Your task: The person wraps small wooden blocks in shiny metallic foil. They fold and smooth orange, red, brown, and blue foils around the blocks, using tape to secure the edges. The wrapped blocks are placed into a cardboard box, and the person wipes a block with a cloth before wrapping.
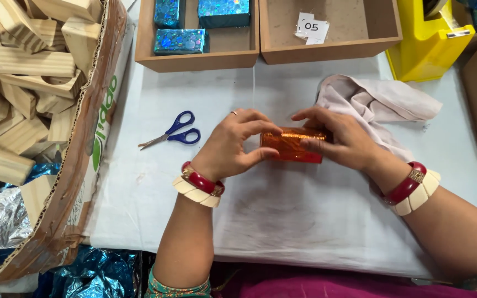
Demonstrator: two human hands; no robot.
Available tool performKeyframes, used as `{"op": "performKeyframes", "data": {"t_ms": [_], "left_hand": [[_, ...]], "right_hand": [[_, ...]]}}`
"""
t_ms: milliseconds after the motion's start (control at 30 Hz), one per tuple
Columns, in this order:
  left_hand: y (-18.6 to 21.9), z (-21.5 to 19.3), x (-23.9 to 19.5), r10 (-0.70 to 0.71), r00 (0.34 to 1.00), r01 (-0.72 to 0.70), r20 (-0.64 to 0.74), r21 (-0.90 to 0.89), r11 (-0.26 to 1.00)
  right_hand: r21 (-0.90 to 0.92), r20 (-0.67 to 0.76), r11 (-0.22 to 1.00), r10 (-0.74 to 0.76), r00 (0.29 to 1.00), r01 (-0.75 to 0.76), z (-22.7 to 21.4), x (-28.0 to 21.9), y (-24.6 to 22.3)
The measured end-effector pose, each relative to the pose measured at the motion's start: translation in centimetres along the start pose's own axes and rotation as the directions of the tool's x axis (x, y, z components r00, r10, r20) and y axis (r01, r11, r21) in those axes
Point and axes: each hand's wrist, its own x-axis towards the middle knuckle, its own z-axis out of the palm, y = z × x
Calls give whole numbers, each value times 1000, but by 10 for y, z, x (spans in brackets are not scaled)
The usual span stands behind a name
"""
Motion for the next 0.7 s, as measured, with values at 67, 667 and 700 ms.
{"op": "performKeyframes", "data": {"t_ms": [67, 667, 700], "left_hand": [[-5, 6, 2, -7, 1000, 7, 2, 55, 998], [-23, 22, 0, -151, 988, 132, 47, 282, 950], [-23, 22, 0, -174, 983, 152, 50, 296, 943]], "right_hand": [[-4, -41, 999, 46, 998, -46, 5, 1, 3], [-258, 57, 948, -177, 983, 186, -5, -1, -12], [-262, 62, 949, -164, 984, 175, -5, 0, -13]]}}
